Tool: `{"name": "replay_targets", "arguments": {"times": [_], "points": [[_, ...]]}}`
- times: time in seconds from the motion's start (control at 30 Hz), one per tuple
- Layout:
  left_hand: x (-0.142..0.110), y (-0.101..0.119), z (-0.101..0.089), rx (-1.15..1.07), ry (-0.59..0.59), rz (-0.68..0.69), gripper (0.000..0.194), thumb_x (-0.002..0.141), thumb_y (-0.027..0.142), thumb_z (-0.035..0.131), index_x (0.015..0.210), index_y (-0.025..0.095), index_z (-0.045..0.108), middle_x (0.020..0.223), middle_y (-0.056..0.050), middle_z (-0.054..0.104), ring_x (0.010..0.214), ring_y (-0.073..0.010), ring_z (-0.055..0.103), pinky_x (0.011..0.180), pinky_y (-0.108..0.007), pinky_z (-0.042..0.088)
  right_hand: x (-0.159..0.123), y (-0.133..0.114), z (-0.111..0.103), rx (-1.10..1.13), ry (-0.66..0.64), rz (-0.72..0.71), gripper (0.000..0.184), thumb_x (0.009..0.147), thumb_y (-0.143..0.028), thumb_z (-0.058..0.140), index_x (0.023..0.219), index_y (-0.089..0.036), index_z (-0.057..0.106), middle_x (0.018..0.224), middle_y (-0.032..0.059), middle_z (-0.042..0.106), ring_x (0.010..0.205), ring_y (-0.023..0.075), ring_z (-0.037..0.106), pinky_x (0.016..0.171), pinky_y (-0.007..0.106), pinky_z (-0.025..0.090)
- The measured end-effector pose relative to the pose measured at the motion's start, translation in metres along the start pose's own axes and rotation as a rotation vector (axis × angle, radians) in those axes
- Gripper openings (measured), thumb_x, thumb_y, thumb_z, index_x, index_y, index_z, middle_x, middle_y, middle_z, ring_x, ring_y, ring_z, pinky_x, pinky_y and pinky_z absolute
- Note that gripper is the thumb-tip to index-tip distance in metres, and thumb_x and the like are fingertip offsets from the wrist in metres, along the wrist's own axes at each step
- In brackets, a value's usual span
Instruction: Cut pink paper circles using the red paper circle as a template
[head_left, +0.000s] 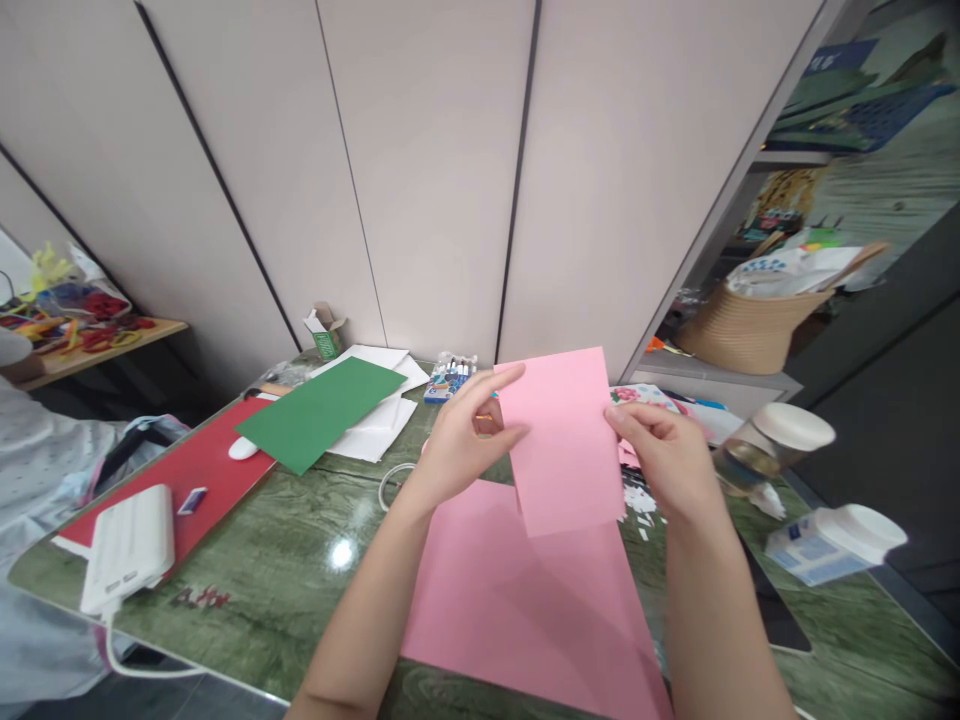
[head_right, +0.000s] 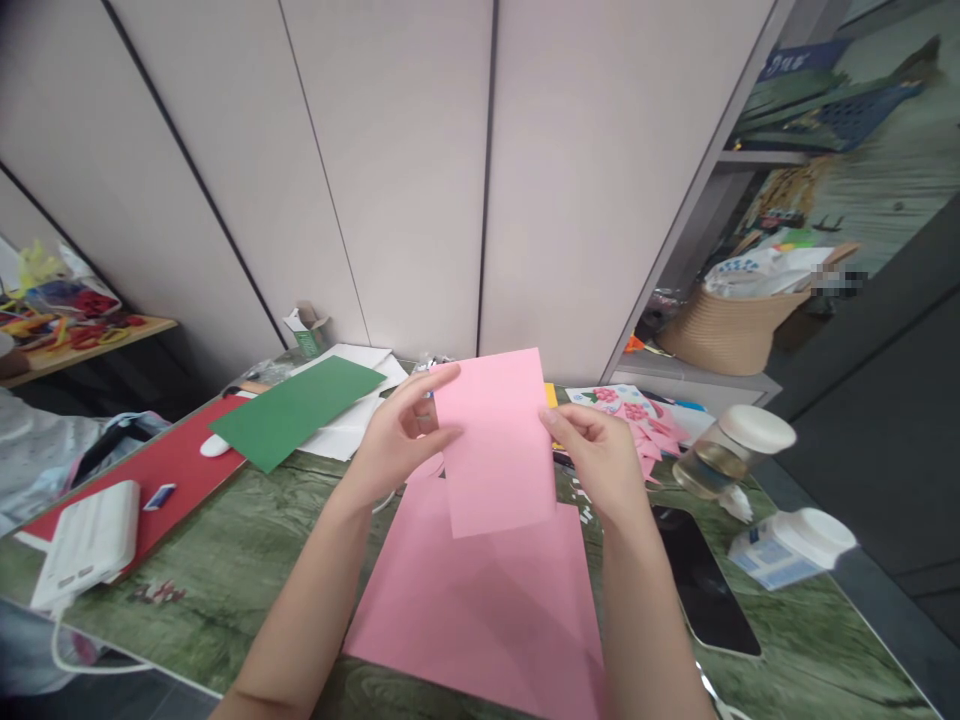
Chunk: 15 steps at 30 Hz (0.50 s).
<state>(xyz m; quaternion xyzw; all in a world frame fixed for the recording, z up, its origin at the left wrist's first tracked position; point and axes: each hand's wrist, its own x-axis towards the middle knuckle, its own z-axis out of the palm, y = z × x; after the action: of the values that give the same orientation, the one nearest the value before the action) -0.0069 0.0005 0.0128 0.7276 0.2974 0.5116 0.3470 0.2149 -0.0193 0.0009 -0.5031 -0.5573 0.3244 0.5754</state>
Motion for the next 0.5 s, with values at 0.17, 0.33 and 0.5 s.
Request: {"name": "replay_targets", "arguments": {"times": [0.17,0.33,0.5], "points": [[0.0001,0.0006,-0.0004,0.011,0.001,0.008,0.052,0.075,0.015,0.06,0.124,0.029,0.049,0.13,-0.008,0.046,0.089,-0.0144,0.055,0.06,-0.023,0.05,0.0009,0.0033,-0.0009,-0.008,0.022,0.003,0.021,0.073,-0.037,0.067,0.065,-0.018,0.069,0.063,0.0003,0.062,0.061,0.0145,0.054,0.059,0.024,0.044],[-0.0011,0.0025,-0.0002,0.016,-0.002,0.012,0.054,0.075,0.015,0.06,0.125,0.029,0.048,0.131,-0.007,0.045,0.089,-0.0136,0.054,0.065,-0.025,0.052,0.0007,0.0029,0.0012,-0.041,0.035,-0.035,0.021,0.075,-0.036,0.065,0.066,-0.018,0.067,0.064,0.0004,0.062,0.061,0.0146,0.053,0.058,0.024,0.043],[-0.0019,0.0036,-0.0006,0.047,0.001,0.019,0.055,0.075,0.013,0.059,0.126,0.029,0.048,0.129,-0.008,0.046,0.08,-0.0101,0.053,0.063,-0.023,0.052,0.0012,0.0013,-0.0008,-0.063,-0.035,-0.015,0.022,0.077,-0.038,0.062,0.068,-0.018,0.067,0.067,0.001,0.063,0.064,0.0154,0.055,0.059,0.024,0.043]]}}
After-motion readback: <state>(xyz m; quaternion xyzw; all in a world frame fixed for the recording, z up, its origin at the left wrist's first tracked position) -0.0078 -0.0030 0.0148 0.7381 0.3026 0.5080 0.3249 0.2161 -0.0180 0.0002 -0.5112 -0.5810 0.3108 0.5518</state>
